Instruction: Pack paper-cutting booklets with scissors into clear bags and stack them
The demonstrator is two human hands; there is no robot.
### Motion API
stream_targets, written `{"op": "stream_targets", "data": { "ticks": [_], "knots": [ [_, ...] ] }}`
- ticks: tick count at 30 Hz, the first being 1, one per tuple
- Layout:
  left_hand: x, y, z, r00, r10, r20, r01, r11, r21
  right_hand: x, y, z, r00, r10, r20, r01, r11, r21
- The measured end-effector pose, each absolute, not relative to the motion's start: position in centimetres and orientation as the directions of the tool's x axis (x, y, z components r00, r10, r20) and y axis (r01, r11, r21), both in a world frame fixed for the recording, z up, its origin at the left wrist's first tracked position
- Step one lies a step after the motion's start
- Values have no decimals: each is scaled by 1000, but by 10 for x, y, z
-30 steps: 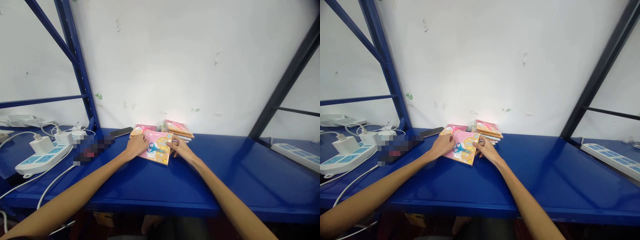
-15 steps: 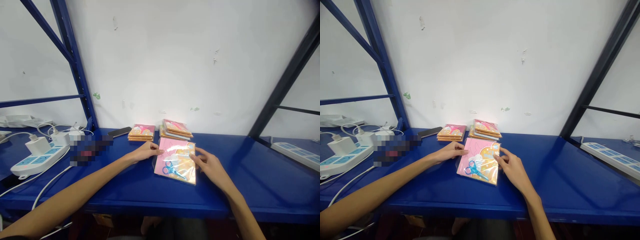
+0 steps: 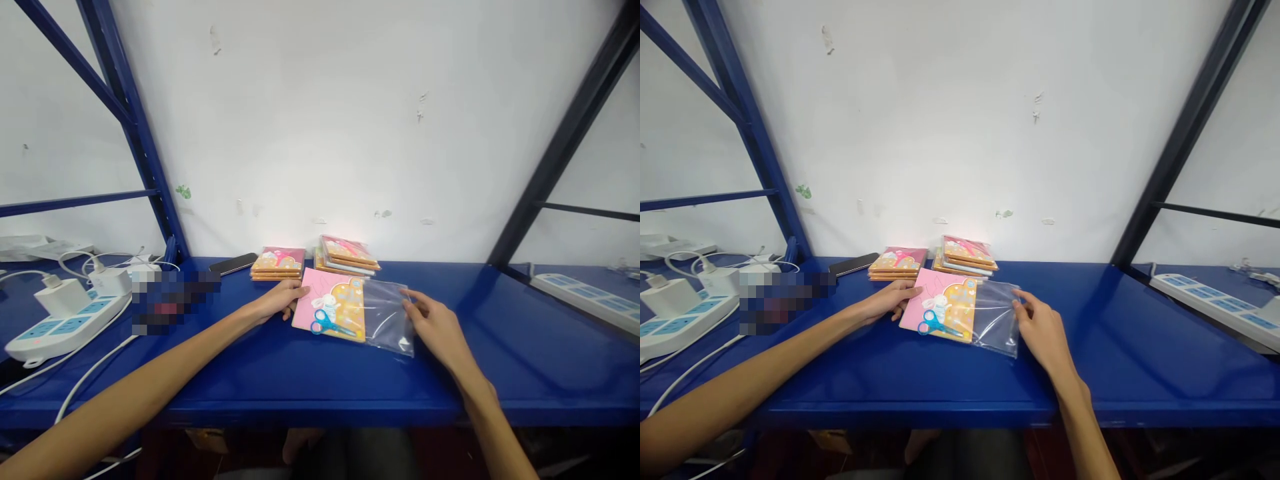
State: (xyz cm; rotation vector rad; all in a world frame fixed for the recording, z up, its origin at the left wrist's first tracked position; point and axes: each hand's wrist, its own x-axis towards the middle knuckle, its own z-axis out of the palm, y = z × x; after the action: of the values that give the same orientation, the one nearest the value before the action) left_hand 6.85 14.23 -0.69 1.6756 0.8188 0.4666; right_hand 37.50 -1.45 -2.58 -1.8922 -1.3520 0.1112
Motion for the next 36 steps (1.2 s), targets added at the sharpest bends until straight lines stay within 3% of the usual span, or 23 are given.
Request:
{"op": "stream_targets", "data": {
  "ticks": [6, 9, 13, 15, 19, 22, 27, 32, 36],
  "knots": [
    [64, 154, -12, 632, 762, -141, 215, 3, 977, 438, -24, -44, 664, 641, 386, 719, -404, -566],
    [66, 153, -11, 627, 764, -156, 191, 44, 981, 449, -36, -47, 681, 627, 378, 723, -495, -482],
    [67, 149, -9, 634, 754, -169, 161, 85, 983, 429, -46, -27, 653, 531, 540, 753, -530, -389],
    [68, 147, -8, 639, 749, -175, 144, 107, 984, 411, -48, -12, 649, 539, 537, 761, -467, -451],
    [71, 142, -7, 645, 741, -185, 108, 151, 983, 370, -43, 4, 515, 811, 279, 675, -182, -715],
    [73, 139, -6, 654, 736, -174, 71, 170, 983, 342, -34, -3, 310, 945, 105, 693, -149, -705],
    [75, 135, -2, 674, 726, -139, 2, 186, 983, 317, -22, -14, 241, 961, 136, 763, -101, -639],
    [76, 131, -2, 695, 696, -184, 22, 234, 972, 316, -21, -8, 232, 968, 96, 542, -47, -839],
    [75, 126, -1, 720, 628, -294, 123, 302, 945, 316, -24, -5, 332, 938, 100, 401, -45, -915]
  ]
}}
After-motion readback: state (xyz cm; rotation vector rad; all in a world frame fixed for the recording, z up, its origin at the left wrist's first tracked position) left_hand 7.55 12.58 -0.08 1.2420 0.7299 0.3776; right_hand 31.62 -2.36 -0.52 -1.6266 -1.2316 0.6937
